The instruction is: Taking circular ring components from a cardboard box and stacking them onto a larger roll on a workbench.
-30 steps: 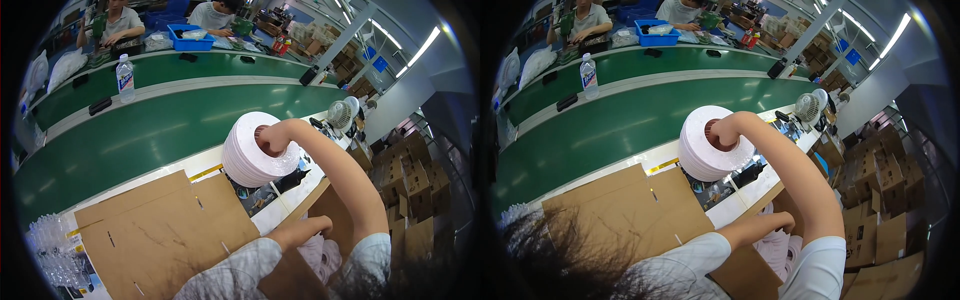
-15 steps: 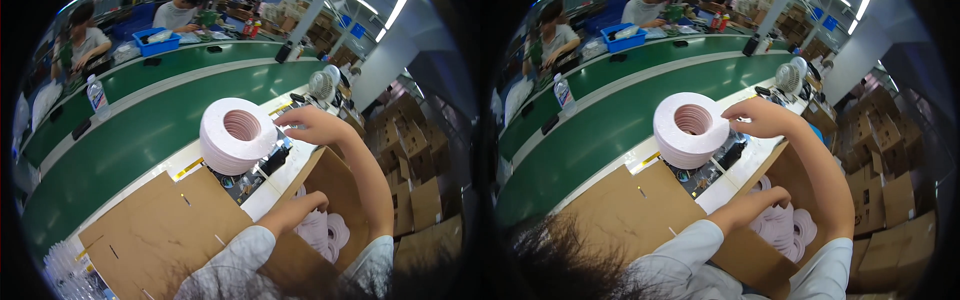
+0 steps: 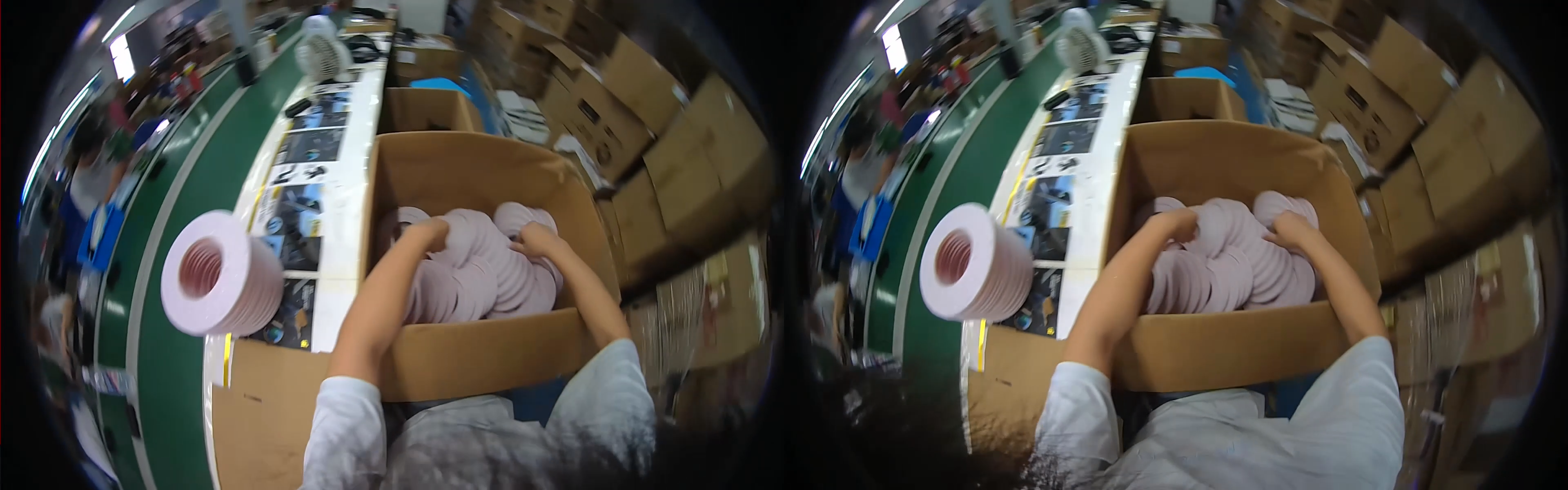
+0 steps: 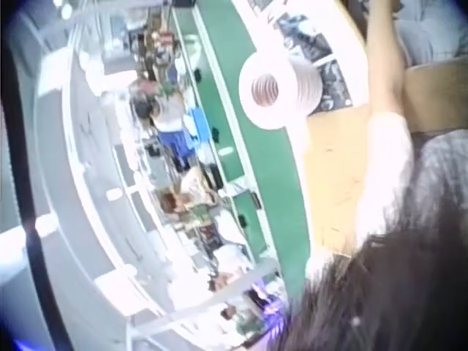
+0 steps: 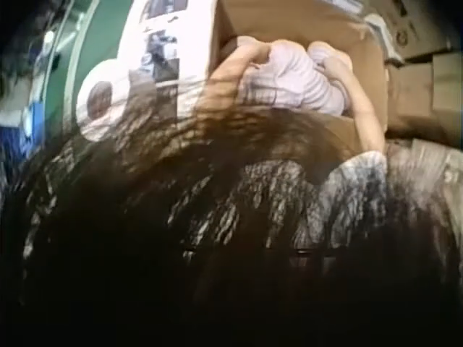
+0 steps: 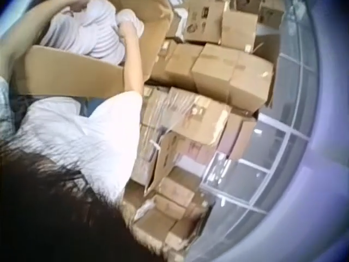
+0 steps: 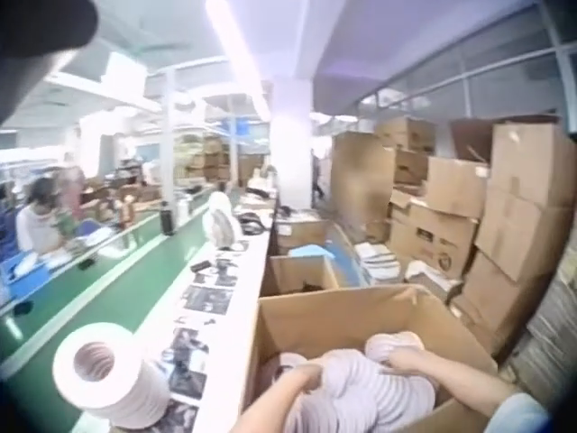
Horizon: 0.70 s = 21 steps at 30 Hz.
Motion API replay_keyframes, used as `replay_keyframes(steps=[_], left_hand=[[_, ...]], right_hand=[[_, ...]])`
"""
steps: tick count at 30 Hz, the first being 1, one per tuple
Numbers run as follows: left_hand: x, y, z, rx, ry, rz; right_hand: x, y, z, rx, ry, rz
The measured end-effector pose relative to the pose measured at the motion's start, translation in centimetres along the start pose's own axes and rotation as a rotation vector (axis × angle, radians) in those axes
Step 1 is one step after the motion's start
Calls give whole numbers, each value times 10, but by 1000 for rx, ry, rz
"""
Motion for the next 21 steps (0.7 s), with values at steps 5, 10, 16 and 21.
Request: replay_keyframes(steps=[5,10,16,21], left_hand=[[-75,66,9,11,38,-36],[-52,56,26,-37,-132,-56],[-38,55,29,-12,-229,-66],[-36,68,14,-4,-236,-87]], right_hand=[[57,79,25,76,-130,-50],[52,12,-4,-107,-160,-290],[51,-10,2,-182,-400,-448],[90,40,-12,-108,-101,-382]])
Point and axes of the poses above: each hand's wrist, its own z-axis away from the middle knuckle, its own x-axis out of the palm, y = z × x, the point moved 2 cm from there along -z, towards the middle knuckle, and after that the axes turned 12 degrees about -z, right-handed, at the moved point
